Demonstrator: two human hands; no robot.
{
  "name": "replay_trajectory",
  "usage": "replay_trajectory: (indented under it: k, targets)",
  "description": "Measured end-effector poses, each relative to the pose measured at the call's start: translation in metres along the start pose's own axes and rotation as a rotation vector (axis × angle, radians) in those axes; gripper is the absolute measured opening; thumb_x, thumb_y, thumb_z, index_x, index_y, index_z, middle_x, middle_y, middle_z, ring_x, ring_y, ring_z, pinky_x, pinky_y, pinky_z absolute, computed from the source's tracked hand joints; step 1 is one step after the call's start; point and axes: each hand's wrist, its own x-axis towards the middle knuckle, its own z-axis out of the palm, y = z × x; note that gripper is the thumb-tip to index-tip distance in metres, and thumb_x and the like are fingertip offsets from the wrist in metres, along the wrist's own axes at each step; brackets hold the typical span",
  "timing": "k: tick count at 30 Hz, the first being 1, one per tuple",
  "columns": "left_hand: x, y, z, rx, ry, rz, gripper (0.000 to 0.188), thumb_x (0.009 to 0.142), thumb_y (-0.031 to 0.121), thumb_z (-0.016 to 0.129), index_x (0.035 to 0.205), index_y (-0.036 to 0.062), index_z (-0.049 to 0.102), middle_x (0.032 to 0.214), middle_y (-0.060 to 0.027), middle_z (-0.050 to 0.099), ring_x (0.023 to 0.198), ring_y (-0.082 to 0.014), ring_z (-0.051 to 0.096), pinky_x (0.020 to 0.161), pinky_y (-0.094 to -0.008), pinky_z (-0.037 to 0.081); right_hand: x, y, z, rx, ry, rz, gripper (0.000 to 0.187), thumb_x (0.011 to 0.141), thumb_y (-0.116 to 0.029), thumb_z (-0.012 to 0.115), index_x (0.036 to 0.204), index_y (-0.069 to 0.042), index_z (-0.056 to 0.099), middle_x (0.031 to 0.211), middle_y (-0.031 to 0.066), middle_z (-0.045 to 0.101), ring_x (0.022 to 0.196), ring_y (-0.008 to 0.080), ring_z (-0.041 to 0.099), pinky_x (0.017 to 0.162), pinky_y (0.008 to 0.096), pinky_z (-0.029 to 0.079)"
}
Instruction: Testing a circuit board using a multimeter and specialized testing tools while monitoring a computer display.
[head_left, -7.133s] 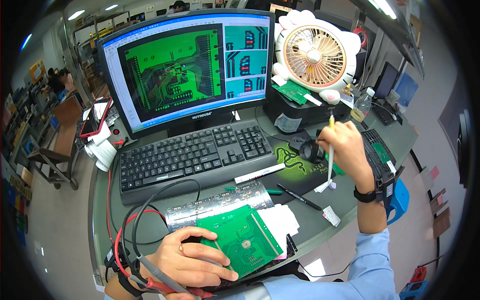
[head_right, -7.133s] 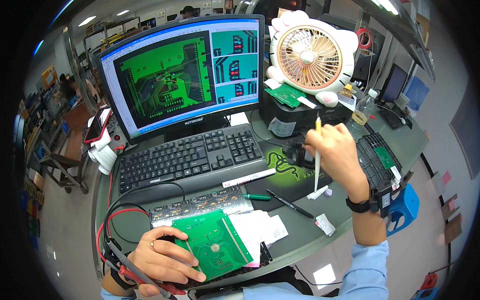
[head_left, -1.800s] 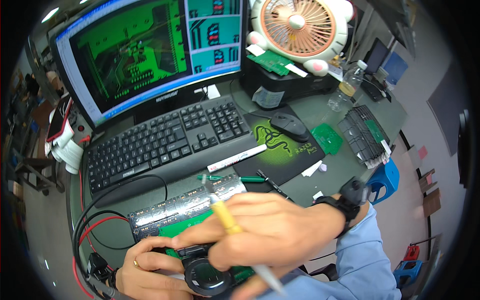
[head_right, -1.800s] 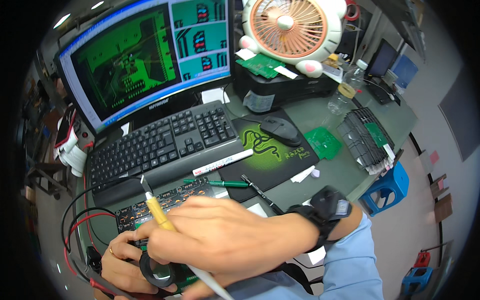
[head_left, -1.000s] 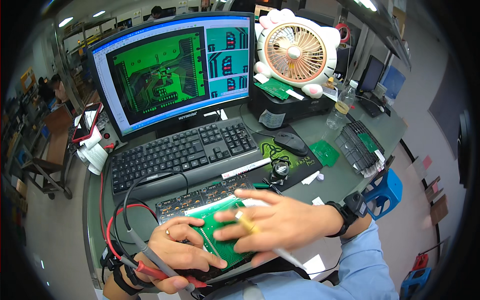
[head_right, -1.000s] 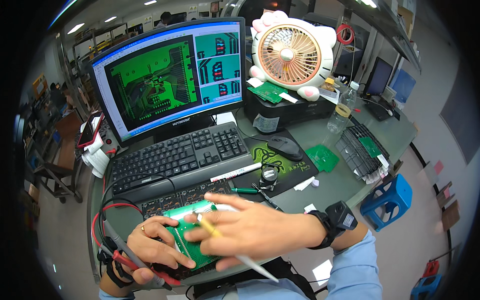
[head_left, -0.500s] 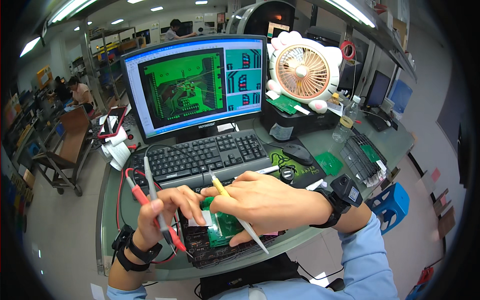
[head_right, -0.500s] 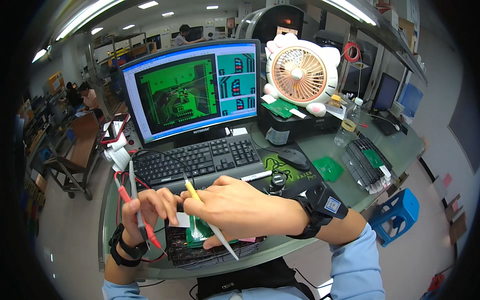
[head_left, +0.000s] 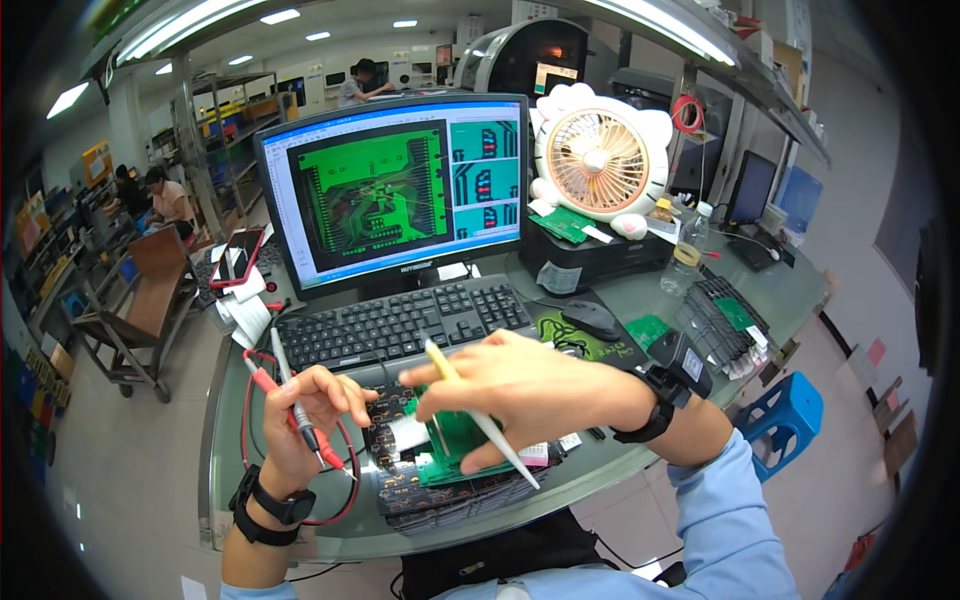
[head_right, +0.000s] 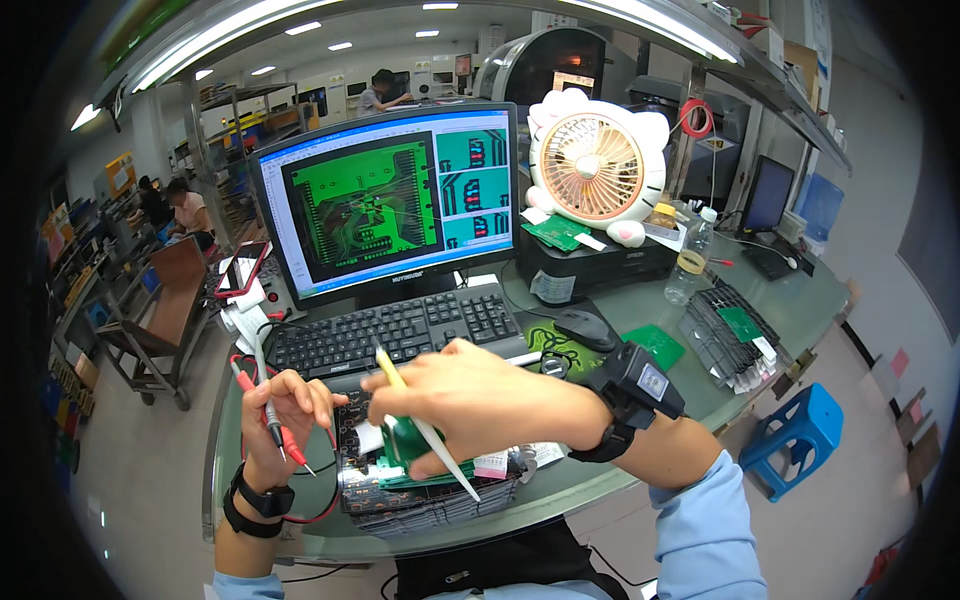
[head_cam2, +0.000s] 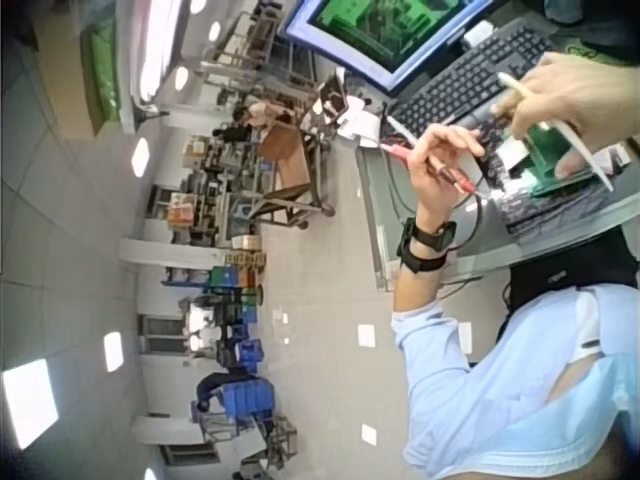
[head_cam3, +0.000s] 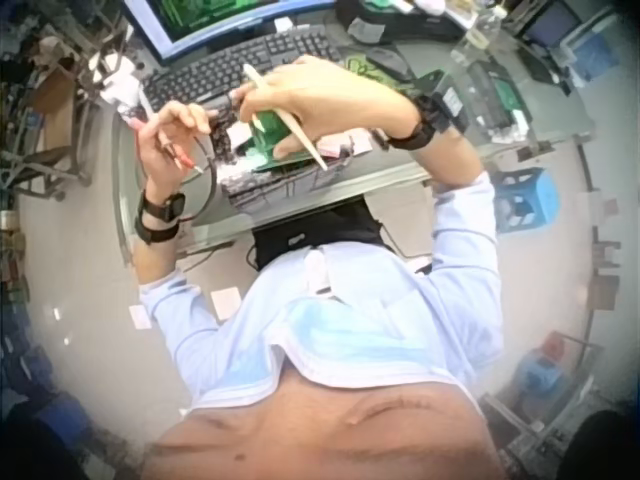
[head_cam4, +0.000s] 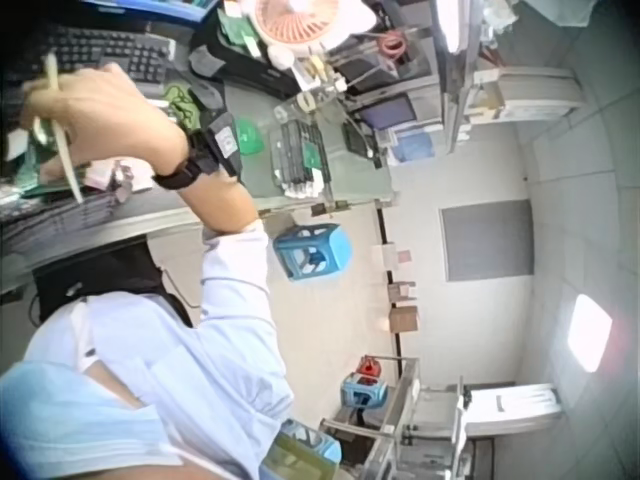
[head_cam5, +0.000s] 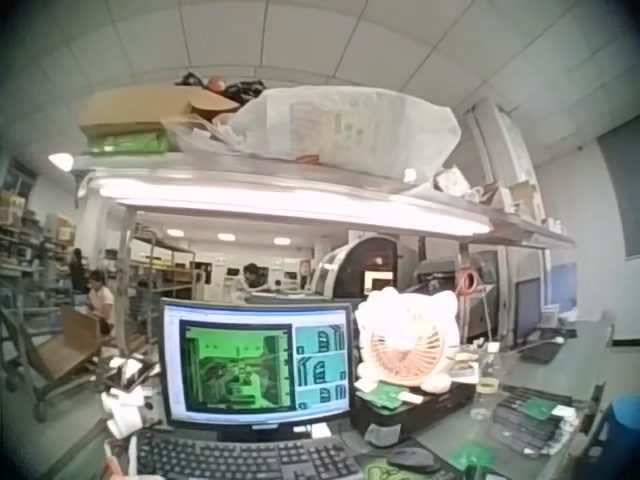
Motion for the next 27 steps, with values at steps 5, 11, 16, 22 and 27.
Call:
replay_trajectory:
  k: [5, 11, 16, 22, 27]
  targets:
    - [-0.001, 0.003, 0.006, -0.001, 0.073, -0.001, 0.048, 0.095, 0.042, 0.030, 0.078, 0.0047, 0.056, 0.071, -0.0151, 0.064, 0.076, -0.0242, 0.061, 0.096, -0.0444, 0.044, -0.005, 0.006, -0.015, 0.627, 0.438, -0.049, 0.059, 0.071, -0.027, 0.088, 0.120, -0.012, 0.059, 0.147, 0.0236, 0.043, 0.130, 0.0299, 0.050, 0.097, 0.0425, 0.048]
    - [0.000, 0.010, 0.013, -0.006, 0.035, 0.055, 0.050, 0.095, 0.042, 0.028, 0.078, 0.0049, 0.057, 0.072, -0.0157, 0.065, 0.078, -0.0249, 0.061, 0.094, -0.0440, 0.045, -0.043, 0.016, 0.036, 0.646, 0.359, 0.163, 0.071, 0.067, -0.037, 0.089, 0.120, -0.006, 0.055, 0.141, 0.0170, 0.052, 0.133, 0.0292, 0.047, 0.106, 0.0493, 0.038]
    - [0.008, 0.019, 0.041, 0.152, -0.291, 0.034, 0.056, 0.097, 0.046, 0.026, 0.079, 0.0055, 0.061, 0.088, -0.0224, 0.070, 0.100, -0.0346, 0.062, 0.099, -0.0483, 0.042, -0.083, 0.030, 0.022, 0.304, 0.256, 0.178, 0.068, 0.067, -0.039, 0.087, 0.118, -0.004, 0.058, 0.132, 0.0103, 0.061, 0.133, 0.0327, 0.046, 0.106, 0.0502, 0.034]
    - [0.027, 0.009, 0.048, 0.226, -0.677, -0.143, 0.054, 0.094, 0.045, 0.033, 0.091, 0.0016, 0.065, 0.107, -0.0202, 0.070, 0.120, -0.0361, 0.058, 0.111, -0.0490, 0.030, -0.060, 0.035, 0.014, 0.324, 0.175, 0.108, 0.065, 0.076, -0.011, 0.079, 0.136, -0.013, 0.054, 0.127, 0.0080, 0.063, 0.109, 0.0297, 0.062, 0.094, 0.0407, 0.047]
    - [0.027, 0.008, 0.045, 0.235, -0.774, -0.214, 0.046, 0.092, 0.038, 0.037, 0.100, 0.0014, 0.063, 0.116, -0.0156, 0.069, 0.125, -0.0330, 0.055, 0.114, -0.0485, 0.025, -0.036, 0.034, 0.006, 0.491, 0.214, 0.026, 0.057, 0.075, -0.007, 0.078, 0.129, -0.012, 0.059, 0.119, 0.0092, 0.066, 0.100, 0.0290, 0.063, 0.089, 0.0404, 0.049]
